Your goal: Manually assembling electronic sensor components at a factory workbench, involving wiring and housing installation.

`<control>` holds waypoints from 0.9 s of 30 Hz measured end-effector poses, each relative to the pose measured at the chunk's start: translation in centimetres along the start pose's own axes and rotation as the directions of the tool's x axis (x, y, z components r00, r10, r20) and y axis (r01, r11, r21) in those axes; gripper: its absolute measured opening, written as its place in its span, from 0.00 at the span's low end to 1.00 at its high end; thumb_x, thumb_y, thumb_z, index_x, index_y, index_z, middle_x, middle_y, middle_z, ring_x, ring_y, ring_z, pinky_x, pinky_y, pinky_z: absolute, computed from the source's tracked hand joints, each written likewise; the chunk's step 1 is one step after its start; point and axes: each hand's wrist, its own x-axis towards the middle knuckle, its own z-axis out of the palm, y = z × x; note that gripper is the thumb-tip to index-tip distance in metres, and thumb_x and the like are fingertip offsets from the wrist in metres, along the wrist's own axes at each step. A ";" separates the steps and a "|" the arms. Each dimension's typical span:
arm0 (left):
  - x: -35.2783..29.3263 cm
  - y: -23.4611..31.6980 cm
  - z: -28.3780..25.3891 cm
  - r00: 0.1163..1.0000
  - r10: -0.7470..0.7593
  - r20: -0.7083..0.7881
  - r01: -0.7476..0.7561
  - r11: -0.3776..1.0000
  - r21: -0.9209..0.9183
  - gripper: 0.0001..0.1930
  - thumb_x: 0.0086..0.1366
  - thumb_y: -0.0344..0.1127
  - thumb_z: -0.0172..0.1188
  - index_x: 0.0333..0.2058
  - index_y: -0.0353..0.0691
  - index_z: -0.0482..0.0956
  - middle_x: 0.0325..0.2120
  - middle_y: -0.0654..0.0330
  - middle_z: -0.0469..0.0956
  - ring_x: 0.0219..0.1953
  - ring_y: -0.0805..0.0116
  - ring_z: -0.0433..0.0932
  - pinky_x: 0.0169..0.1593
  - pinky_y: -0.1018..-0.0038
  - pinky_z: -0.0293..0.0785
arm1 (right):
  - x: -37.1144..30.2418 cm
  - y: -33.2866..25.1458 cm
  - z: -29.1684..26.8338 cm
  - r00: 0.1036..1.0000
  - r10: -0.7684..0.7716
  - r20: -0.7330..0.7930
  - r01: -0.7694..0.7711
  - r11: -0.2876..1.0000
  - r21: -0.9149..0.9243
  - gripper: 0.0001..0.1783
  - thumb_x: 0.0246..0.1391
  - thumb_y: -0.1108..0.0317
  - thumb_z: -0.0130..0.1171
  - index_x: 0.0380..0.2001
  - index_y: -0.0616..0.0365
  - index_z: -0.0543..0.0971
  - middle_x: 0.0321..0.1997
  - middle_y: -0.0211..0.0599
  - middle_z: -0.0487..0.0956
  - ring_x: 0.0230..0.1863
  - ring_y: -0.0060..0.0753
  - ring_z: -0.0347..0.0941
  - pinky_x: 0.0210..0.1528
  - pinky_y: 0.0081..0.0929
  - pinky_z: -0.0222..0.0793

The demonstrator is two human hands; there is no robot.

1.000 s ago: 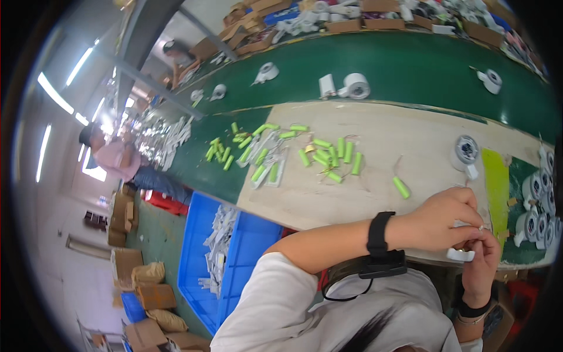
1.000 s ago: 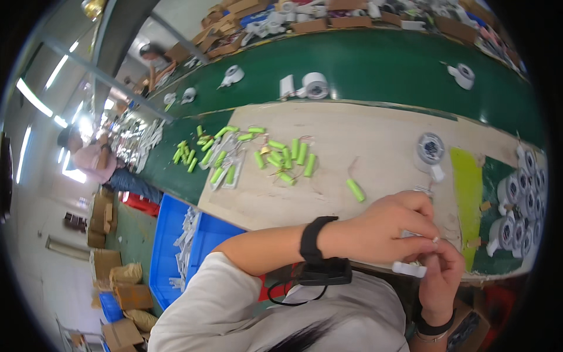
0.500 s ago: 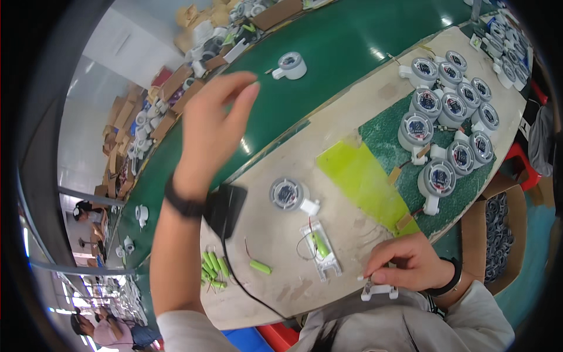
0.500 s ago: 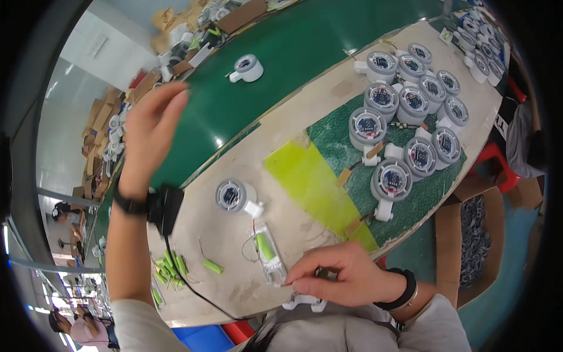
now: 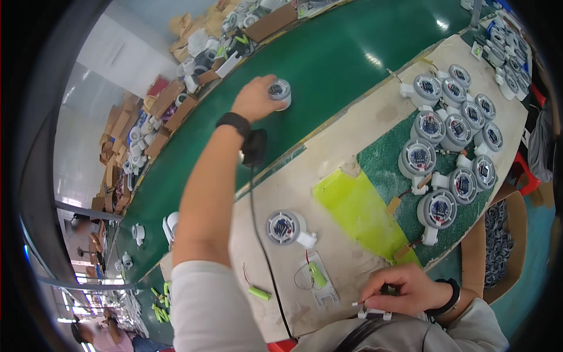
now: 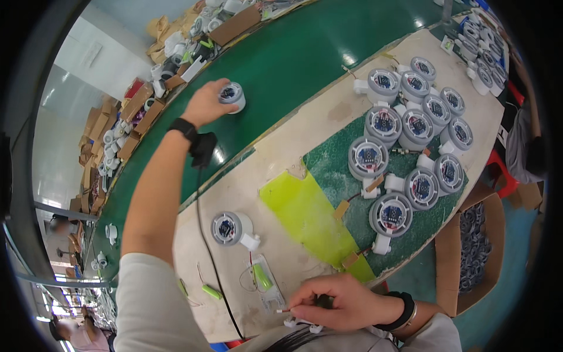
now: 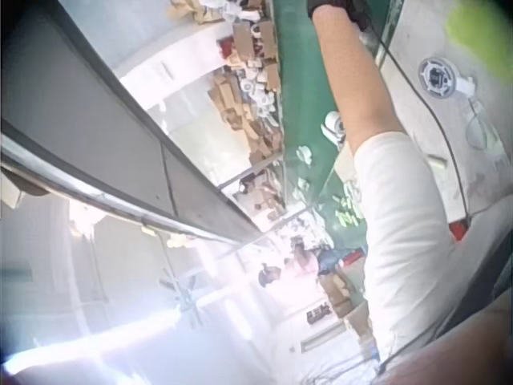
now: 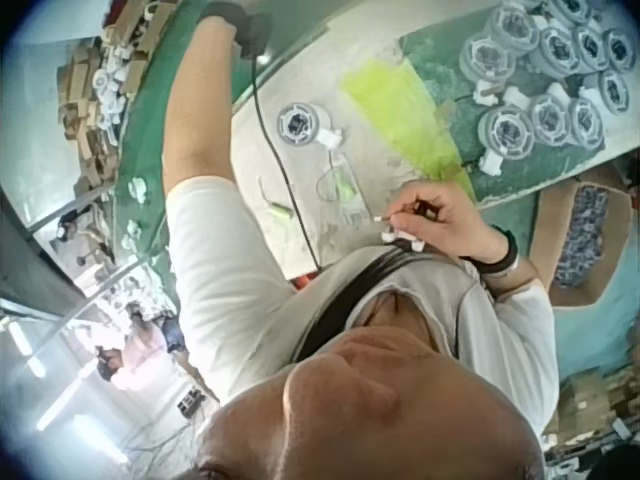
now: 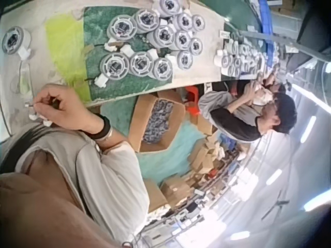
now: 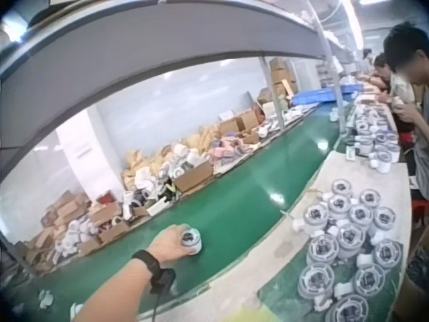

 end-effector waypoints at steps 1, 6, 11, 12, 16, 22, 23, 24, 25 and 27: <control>-1.7 -0.1 -0.8 0.991 0.078 -0.112 -0.090 0.991 -0.098 0.35 0.44 0.41 0.65 0.51 0.35 0.64 0.48 0.49 0.68 0.50 0.57 0.68 0.52 0.72 0.63 | 0.0 -0.1 0.1 1.000 -0.012 -0.003 0.012 1.000 -0.004 0.06 0.49 0.73 0.57 0.32 0.61 0.76 0.29 0.28 0.76 0.30 0.14 0.69 0.32 0.13 0.64; -19.1 7.2 -9.2 0.944 0.259 -0.202 -0.279 0.957 -0.078 0.28 0.40 0.28 0.62 0.45 0.39 0.69 0.41 0.51 0.72 0.43 0.55 0.72 0.47 0.69 0.68 | -0.9 0.3 0.4 0.992 -0.102 -0.071 0.099 0.994 -0.045 0.03 0.48 0.76 0.56 0.28 0.62 0.75 0.27 0.30 0.75 0.29 0.17 0.69 0.31 0.15 0.64; -34.1 12.4 -5.5 0.930 0.362 0.070 -0.338 0.913 -0.227 0.25 0.39 0.24 0.57 0.42 0.39 0.71 0.40 0.55 0.70 0.40 0.57 0.71 0.43 0.66 0.68 | -1.7 0.5 2.4 0.988 -0.031 -0.148 0.036 0.999 0.026 0.03 0.48 0.77 0.54 0.28 0.63 0.74 0.27 0.30 0.74 0.28 0.15 0.67 0.30 0.14 0.62; -35.7 12.7 -3.9 0.945 0.320 0.062 -0.293 0.918 -0.269 0.25 0.39 0.24 0.57 0.42 0.38 0.71 0.40 0.55 0.70 0.40 0.57 0.71 0.43 0.66 0.68 | -1.6 0.6 3.0 0.992 -0.032 -0.122 0.033 0.999 0.008 0.03 0.48 0.77 0.54 0.29 0.64 0.74 0.27 0.30 0.74 0.28 0.15 0.66 0.30 0.14 0.61; -38.5 13.1 -2.0 0.982 0.184 0.051 -0.157 0.928 -0.339 0.26 0.40 0.24 0.60 0.44 0.37 0.70 0.44 0.50 0.70 0.42 0.52 0.71 0.46 0.64 0.67 | -1.4 1.1 5.1 1.000 -0.001 -0.027 -0.001 0.998 -0.067 0.03 0.48 0.77 0.54 0.28 0.64 0.74 0.26 0.28 0.73 0.27 0.14 0.65 0.30 0.13 0.61; -36.9 10.5 -2.5 0.900 -0.330 -0.284 0.158 0.855 -0.494 0.14 0.49 0.34 0.60 0.36 0.34 0.76 0.29 0.50 0.76 0.33 0.54 0.76 0.40 0.67 0.71 | -3.1 1.6 7.0 0.996 0.017 -0.090 -0.024 0.996 -0.082 0.03 0.47 0.77 0.55 0.28 0.64 0.74 0.24 0.25 0.72 0.26 0.12 0.64 0.28 0.12 0.60; -35.9 10.4 -2.2 0.898 -0.331 -0.290 0.155 0.855 -0.495 0.14 0.49 0.34 0.60 0.36 0.34 0.76 0.29 0.50 0.76 0.33 0.54 0.76 0.40 0.67 0.71 | -3.3 1.6 7.1 0.995 0.017 -0.102 -0.027 0.996 -0.090 0.03 0.47 0.77 0.54 0.28 0.64 0.74 0.24 0.25 0.72 0.26 0.12 0.64 0.28 0.11 0.60; -34.6 10.4 -1.7 0.953 -0.258 -0.159 0.192 0.919 -0.343 0.13 0.50 0.35 0.60 0.32 0.34 0.77 0.25 0.50 0.76 0.30 0.54 0.76 0.36 0.67 0.72 | -3.5 1.5 7.2 0.994 0.018 -0.104 -0.028 0.995 -0.095 0.03 0.47 0.77 0.54 0.28 0.64 0.74 0.24 0.25 0.72 0.26 0.12 0.64 0.28 0.11 0.60; -33.6 10.5 -1.2 0.979 -0.203 -0.011 0.198 0.963 -0.183 0.12 0.50 0.37 0.60 0.29 0.33 0.77 0.21 0.51 0.76 0.26 0.55 0.76 0.33 0.68 0.72 | -3.7 1.4 7.2 0.993 0.006 -0.114 -0.018 0.994 -0.107 0.03 0.47 0.77 0.54 0.28 0.64 0.74 0.24 0.25 0.72 0.25 0.12 0.64 0.28 0.11 0.59; -32.1 10.5 -0.7 0.977 -0.178 0.116 0.186 0.980 -0.070 0.11 0.51 0.36 0.59 0.29 0.33 0.77 0.20 0.51 0.76 0.25 0.55 0.75 0.32 0.68 0.72 | -4.2 1.1 7.2 0.992 0.001 -0.124 -0.016 0.993 -0.120 0.03 0.47 0.77 0.55 0.27 0.64 0.74 0.24 0.25 0.72 0.25 0.12 0.64 0.28 0.11 0.59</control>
